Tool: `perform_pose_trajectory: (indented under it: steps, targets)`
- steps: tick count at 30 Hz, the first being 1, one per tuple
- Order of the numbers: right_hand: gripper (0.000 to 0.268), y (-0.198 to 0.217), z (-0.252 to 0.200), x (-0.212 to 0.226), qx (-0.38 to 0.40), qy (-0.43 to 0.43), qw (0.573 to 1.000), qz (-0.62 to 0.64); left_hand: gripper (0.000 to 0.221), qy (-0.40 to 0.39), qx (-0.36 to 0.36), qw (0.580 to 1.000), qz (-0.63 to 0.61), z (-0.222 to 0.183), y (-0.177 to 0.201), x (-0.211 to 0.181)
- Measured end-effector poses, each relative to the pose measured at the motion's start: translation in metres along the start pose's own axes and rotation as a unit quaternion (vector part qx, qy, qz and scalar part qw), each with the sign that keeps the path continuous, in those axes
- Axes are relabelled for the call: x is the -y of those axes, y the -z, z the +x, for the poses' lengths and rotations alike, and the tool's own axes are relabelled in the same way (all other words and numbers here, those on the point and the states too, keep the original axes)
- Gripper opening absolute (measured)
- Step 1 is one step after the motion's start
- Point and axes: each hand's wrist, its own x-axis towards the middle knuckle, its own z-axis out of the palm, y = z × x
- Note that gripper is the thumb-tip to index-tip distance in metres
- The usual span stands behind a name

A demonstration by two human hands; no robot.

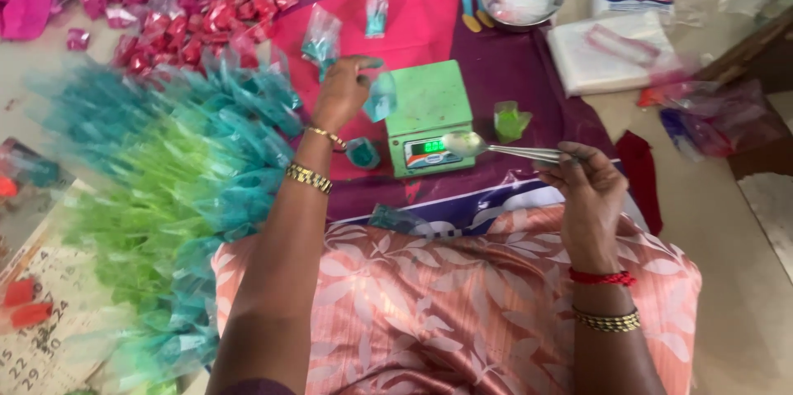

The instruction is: Weighing and packaging small blue packets into larger plastic bags using a spoon and weighing scale.

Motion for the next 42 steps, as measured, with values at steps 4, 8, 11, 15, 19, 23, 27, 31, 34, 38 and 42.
perform_pose_trajectory:
  steps: [4, 8, 11, 15, 19, 23, 27, 31, 34, 38, 42]
  targets:
    - [0.014, -0.001, 0.000, 0.004, -0.014, 0.002, 1.000, -0.002, 0.038, 0.070, 0.063, 0.996, -0.003, 0.028, -0.029, -0.033]
    - [0.014, 0.000, 0.002, 0.011, -0.022, -0.010, 1.000, -0.007, 0.039, 0.025, 0.073, 0.997, 0.024, 0.037, -0.064, -0.024]
    - [0.013, 0.001, 0.003, 0.013, -0.026, -0.014, 1.000, 0.008, 0.040, -0.020, 0.047, 0.998, 0.025, 0.030, -0.062, -0.037]
    - [0.013, 0.005, 0.004, 0.012, -0.039, -0.008, 0.999, 0.022, 0.042, -0.006, 0.079, 0.996, 0.033, 0.001, -0.033, -0.076]
    - [0.013, 0.009, 0.007, 0.009, -0.052, 0.003, 0.998, 0.034, 0.037, -0.037, 0.063, 0.997, 0.037, -0.062, -0.033, -0.046]
    - [0.012, 0.012, 0.009, -0.001, -0.068, 0.016, 0.997, 0.036, 0.033, 0.084, 0.070, 0.994, 0.023, -0.135, -0.032, -0.029]
    - [0.015, 0.018, 0.011, -0.012, -0.069, 0.023, 0.997, 0.035, 0.035, 0.135, 0.106, 0.985, -0.031, -0.177, -0.048, -0.015]
    - [0.015, 0.017, 0.011, -0.014, -0.071, 0.015, 0.997, 0.025, 0.034, 0.099, 0.116, 0.988, -0.030, -0.182, -0.062, -0.009]
    - [0.015, 0.020, 0.011, -0.017, -0.081, 0.011, 0.996, 0.022, 0.035, 0.130, 0.146, 0.981, -0.021, -0.182, -0.069, -0.004]
    - [0.015, 0.024, 0.013, -0.026, -0.082, 0.011, 0.996, 0.019, 0.036, 0.140, 0.184, 0.973, -0.014, -0.190, -0.080, 0.008]
    - [0.017, 0.025, 0.014, -0.031, -0.080, 0.014, 0.997, 0.019, 0.037, 0.123, 0.192, 0.973, -0.021, -0.192, -0.088, 0.016]
